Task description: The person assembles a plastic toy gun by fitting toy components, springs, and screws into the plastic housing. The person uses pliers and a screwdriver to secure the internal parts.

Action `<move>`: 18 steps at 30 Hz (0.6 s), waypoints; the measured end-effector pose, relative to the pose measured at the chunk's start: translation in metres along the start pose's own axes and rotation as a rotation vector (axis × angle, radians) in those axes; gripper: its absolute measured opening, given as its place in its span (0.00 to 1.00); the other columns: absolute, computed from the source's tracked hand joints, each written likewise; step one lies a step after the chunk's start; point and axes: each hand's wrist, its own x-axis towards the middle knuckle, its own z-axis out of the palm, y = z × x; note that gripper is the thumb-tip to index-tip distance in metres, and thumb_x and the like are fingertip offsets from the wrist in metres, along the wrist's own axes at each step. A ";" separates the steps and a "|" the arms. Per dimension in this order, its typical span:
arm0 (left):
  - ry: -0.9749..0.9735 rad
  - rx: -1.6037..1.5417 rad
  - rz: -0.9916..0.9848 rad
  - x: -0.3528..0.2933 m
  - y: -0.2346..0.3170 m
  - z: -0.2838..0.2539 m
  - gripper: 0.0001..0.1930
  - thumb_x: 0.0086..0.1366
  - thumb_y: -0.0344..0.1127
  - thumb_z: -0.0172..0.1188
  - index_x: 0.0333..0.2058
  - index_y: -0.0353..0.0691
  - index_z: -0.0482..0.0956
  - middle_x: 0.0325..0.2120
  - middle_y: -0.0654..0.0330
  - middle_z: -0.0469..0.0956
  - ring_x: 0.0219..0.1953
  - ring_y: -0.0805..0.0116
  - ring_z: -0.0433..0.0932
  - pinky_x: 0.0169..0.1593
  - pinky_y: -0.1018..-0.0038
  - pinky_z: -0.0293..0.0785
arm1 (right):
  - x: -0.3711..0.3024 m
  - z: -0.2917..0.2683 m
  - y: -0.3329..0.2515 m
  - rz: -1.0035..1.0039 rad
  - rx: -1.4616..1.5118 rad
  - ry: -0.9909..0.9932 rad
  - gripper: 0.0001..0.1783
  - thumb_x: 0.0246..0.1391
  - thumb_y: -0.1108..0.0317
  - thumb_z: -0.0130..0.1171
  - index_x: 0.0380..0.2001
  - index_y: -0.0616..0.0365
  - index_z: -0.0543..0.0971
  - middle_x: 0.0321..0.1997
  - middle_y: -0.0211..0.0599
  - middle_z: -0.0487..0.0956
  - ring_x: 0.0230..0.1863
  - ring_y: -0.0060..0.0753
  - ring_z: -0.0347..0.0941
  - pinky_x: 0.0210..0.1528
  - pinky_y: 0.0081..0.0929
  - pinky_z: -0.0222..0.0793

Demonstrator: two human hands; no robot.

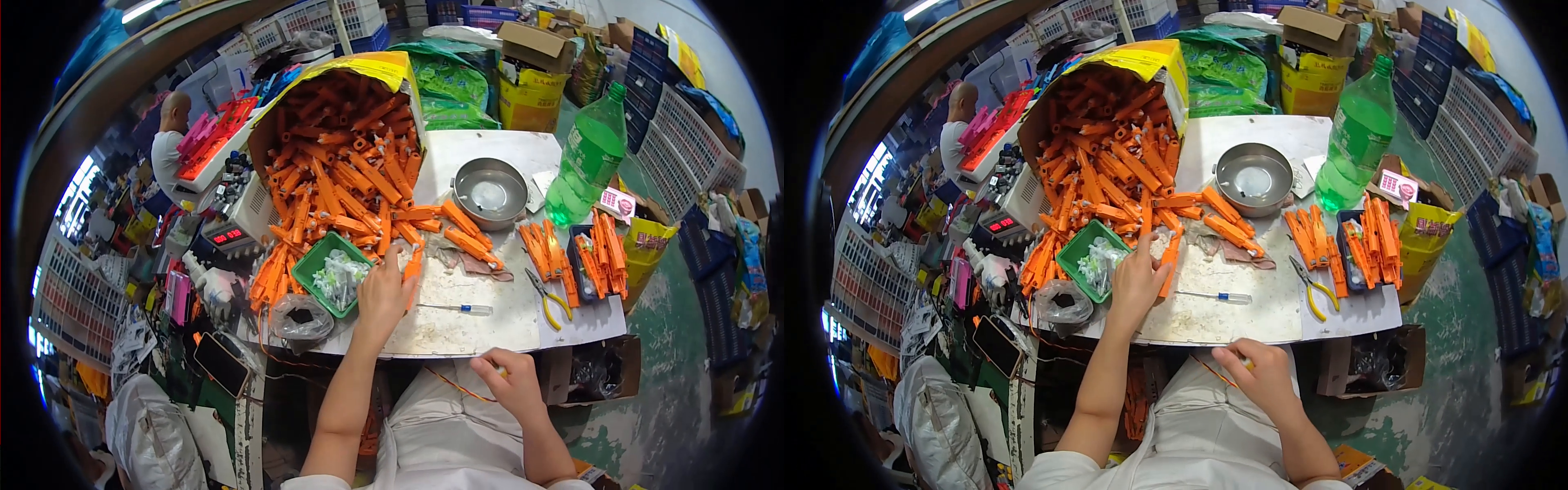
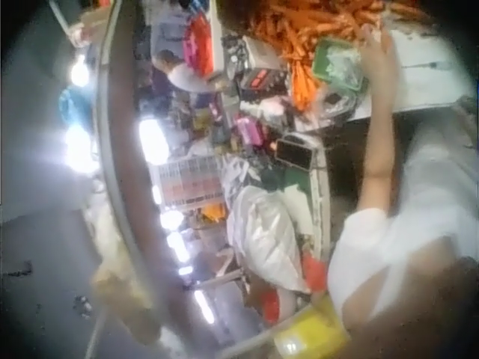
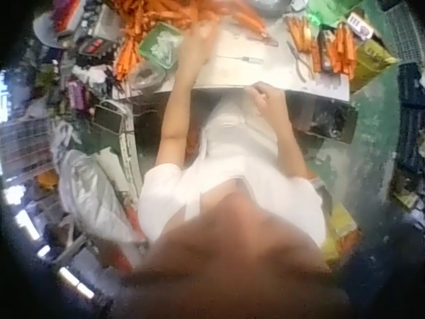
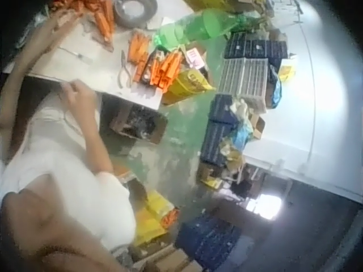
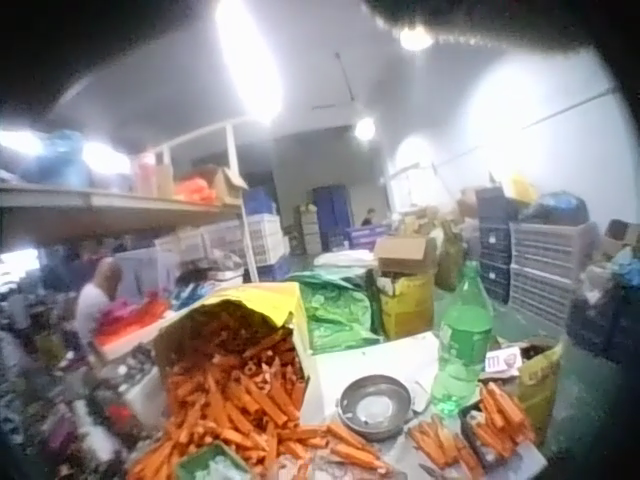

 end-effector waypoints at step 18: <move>-0.237 -1.536 -0.276 -0.078 0.059 0.021 0.23 0.64 0.31 0.58 0.55 0.29 0.66 0.41 0.58 0.76 0.42 0.75 0.74 0.49 0.77 0.70 | 0.022 0.032 0.024 -0.409 -0.555 0.356 0.14 0.38 0.60 0.69 0.21 0.55 0.74 0.17 0.32 0.71 0.17 0.33 0.70 0.19 0.29 0.64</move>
